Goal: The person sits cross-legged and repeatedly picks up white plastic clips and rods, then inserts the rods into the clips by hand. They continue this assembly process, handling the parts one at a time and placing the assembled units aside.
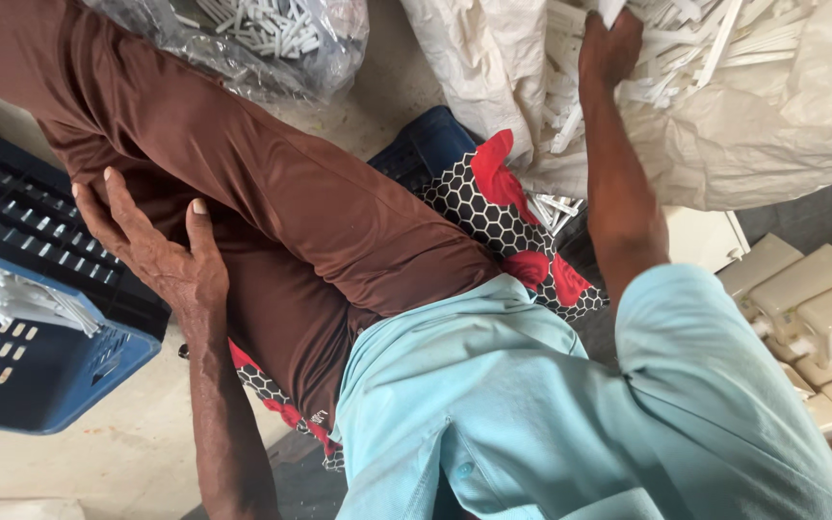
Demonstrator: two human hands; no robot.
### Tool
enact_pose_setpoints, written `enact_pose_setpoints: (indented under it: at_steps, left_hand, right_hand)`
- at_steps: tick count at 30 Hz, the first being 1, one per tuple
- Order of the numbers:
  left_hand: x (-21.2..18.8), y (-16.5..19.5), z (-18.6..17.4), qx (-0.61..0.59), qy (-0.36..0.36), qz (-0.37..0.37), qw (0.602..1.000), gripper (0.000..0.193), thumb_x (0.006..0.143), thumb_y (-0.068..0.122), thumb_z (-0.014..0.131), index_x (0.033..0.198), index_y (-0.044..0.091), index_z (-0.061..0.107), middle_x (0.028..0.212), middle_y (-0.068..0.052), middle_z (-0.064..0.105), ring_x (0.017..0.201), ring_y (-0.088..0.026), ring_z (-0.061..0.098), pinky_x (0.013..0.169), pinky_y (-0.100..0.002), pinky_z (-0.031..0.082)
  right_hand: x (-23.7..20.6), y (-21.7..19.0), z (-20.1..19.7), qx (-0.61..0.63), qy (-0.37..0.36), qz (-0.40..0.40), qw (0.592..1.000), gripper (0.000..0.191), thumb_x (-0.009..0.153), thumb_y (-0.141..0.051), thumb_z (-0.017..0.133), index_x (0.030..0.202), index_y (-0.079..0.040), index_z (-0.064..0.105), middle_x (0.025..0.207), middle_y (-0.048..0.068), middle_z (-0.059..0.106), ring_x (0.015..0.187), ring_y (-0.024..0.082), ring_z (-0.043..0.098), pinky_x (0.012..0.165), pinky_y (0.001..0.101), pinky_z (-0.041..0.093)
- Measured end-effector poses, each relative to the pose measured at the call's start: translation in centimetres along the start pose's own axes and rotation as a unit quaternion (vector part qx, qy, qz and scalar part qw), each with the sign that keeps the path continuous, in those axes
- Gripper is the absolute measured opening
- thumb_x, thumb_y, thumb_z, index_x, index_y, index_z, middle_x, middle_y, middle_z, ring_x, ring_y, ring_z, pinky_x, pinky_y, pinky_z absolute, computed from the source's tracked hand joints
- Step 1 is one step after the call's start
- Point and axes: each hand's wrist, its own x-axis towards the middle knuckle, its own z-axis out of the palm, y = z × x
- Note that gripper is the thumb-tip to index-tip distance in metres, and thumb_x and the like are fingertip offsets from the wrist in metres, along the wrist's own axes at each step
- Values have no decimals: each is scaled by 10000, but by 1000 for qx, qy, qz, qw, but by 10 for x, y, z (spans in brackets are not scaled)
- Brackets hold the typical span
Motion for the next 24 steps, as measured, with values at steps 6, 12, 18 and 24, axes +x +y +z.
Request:
enact_pose_setpoints:
  at_steps: [6, 12, 18, 24]
  left_hand:
    - [6, 18, 2, 30, 51, 61, 996, 724, 1155, 393, 706, 1661, 23, 344, 1720, -235, 239, 1640, -431, 167, 1365, -565, 243]
    - [-12, 123, -18, -53, 97, 135, 985, 495, 1119, 296, 671, 1506, 15, 539, 1578, -199, 531, 1573, -385, 392, 1326, -508, 334]
    - [-30, 195, 1, -353, -141, 114, 918, 425, 933, 265, 725, 1271, 10, 683, 1042, -91, 742, 831, -175, 677, 741, -306, 558]
    - [-64, 138, -17, -452, -35, 172, 875, 322, 1091, 266, 630, 1215, -23, 702, 1055, -96, 753, 962, -147, 694, 838, -312, 576]
  right_hand:
    - [-12, 20, -68, 380, -167, 50, 909, 264, 978, -226, 812, 962, 31, 752, 830, 68, 692, 738, 144, 599, 712, 343, 507]
    - [-26, -25, -143, 464, -379, -10, 801, 145, 923, -84, 753, 1030, 13, 761, 916, 83, 758, 787, 134, 717, 727, 286, 592]
    - [-124, -149, -181, 535, -585, -90, 603, 298, 936, -70, 681, 1211, 43, 664, 1084, 77, 738, 986, 134, 723, 895, 310, 600]
    - [-196, -219, -201, 498, -648, -98, 568, 560, 934, -106, 701, 1447, -96, 475, 1006, 73, 698, 863, 131, 716, 786, 330, 624]
